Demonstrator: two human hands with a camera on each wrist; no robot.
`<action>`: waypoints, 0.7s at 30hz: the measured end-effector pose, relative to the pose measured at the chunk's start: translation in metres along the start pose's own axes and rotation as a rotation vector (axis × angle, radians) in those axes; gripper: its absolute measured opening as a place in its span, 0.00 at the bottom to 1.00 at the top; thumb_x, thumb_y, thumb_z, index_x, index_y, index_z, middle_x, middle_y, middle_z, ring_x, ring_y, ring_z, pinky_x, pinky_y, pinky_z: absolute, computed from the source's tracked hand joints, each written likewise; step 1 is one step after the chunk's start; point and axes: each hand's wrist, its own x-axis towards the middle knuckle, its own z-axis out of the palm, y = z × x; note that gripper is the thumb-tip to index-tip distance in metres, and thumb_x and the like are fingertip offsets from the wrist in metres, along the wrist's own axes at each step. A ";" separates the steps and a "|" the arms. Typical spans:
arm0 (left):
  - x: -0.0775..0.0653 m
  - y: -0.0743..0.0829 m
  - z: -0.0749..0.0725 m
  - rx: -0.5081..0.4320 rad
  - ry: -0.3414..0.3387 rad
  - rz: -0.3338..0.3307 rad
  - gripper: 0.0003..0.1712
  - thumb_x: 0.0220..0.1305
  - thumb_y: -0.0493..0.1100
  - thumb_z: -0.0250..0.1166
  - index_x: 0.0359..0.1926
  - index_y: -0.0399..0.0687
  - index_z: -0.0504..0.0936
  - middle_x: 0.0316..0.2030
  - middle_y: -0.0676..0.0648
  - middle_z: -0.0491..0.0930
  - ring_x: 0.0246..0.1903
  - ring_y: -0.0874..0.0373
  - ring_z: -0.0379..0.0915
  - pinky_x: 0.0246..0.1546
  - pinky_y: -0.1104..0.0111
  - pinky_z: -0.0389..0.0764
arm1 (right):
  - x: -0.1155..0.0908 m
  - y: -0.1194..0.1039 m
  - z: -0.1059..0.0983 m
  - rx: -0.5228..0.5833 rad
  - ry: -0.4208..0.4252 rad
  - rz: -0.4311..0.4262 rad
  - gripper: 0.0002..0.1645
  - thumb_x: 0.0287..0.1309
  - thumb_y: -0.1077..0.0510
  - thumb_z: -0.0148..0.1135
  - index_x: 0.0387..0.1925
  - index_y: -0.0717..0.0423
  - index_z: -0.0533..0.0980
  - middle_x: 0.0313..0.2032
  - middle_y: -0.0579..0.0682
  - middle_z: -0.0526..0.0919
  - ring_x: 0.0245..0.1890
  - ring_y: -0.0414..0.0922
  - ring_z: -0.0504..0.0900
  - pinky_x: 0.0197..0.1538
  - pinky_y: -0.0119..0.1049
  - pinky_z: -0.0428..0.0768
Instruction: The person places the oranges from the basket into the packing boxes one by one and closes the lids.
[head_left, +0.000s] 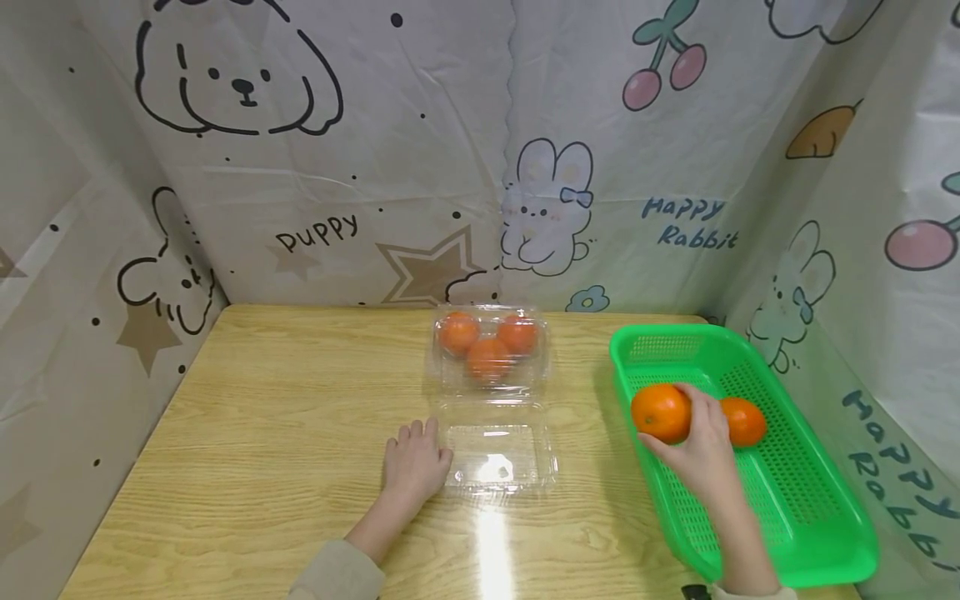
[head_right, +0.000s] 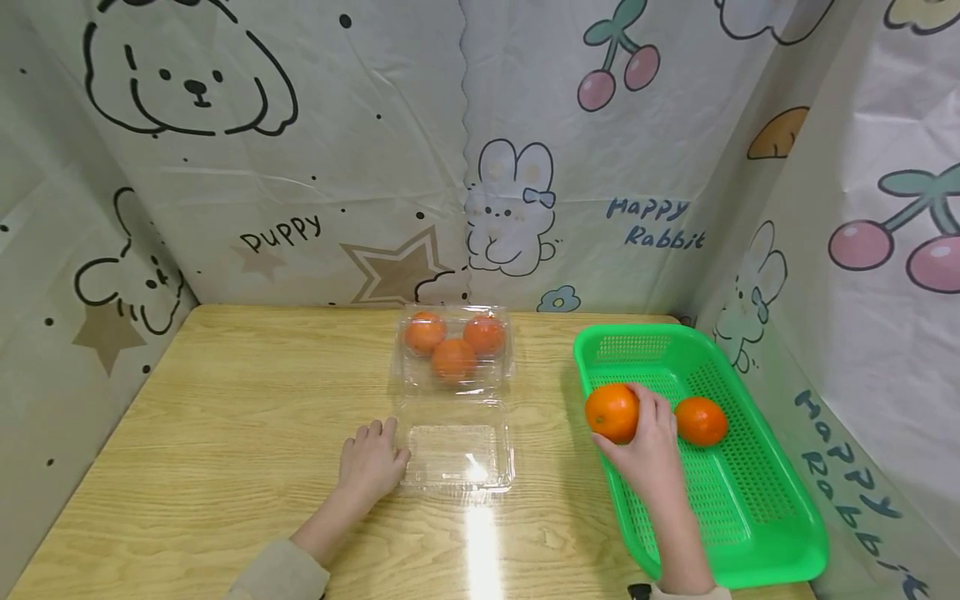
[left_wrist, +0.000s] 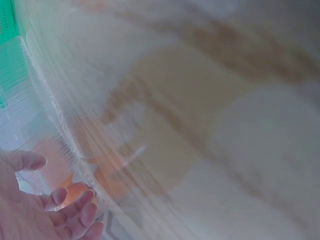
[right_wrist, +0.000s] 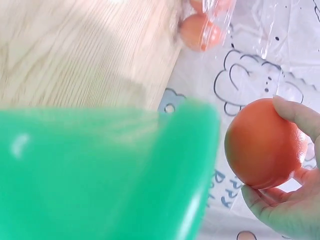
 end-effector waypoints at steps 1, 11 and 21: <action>0.000 0.000 0.000 0.000 0.001 0.000 0.24 0.56 0.50 0.55 0.51 0.40 0.70 0.41 0.39 0.73 0.41 0.44 0.68 0.39 0.52 0.69 | 0.000 -0.002 0.002 0.005 -0.004 -0.002 0.47 0.35 0.61 0.74 0.57 0.63 0.59 0.51 0.68 0.63 0.48 0.64 0.64 0.41 0.61 0.68; 0.000 0.000 -0.002 0.002 0.003 0.006 0.24 0.56 0.50 0.54 0.50 0.40 0.70 0.39 0.40 0.73 0.40 0.45 0.67 0.36 0.53 0.69 | 0.002 -0.018 0.029 0.054 -0.021 -0.040 0.47 0.32 0.62 0.76 0.56 0.64 0.61 0.49 0.67 0.65 0.49 0.61 0.65 0.45 0.59 0.68; -0.001 0.000 -0.001 -0.001 0.001 0.001 0.26 0.56 0.50 0.54 0.52 0.39 0.69 0.42 0.38 0.73 0.42 0.44 0.68 0.39 0.52 0.69 | 0.007 -0.035 0.054 0.115 -0.054 -0.058 0.48 0.31 0.60 0.77 0.56 0.63 0.62 0.51 0.65 0.66 0.50 0.59 0.67 0.49 0.58 0.68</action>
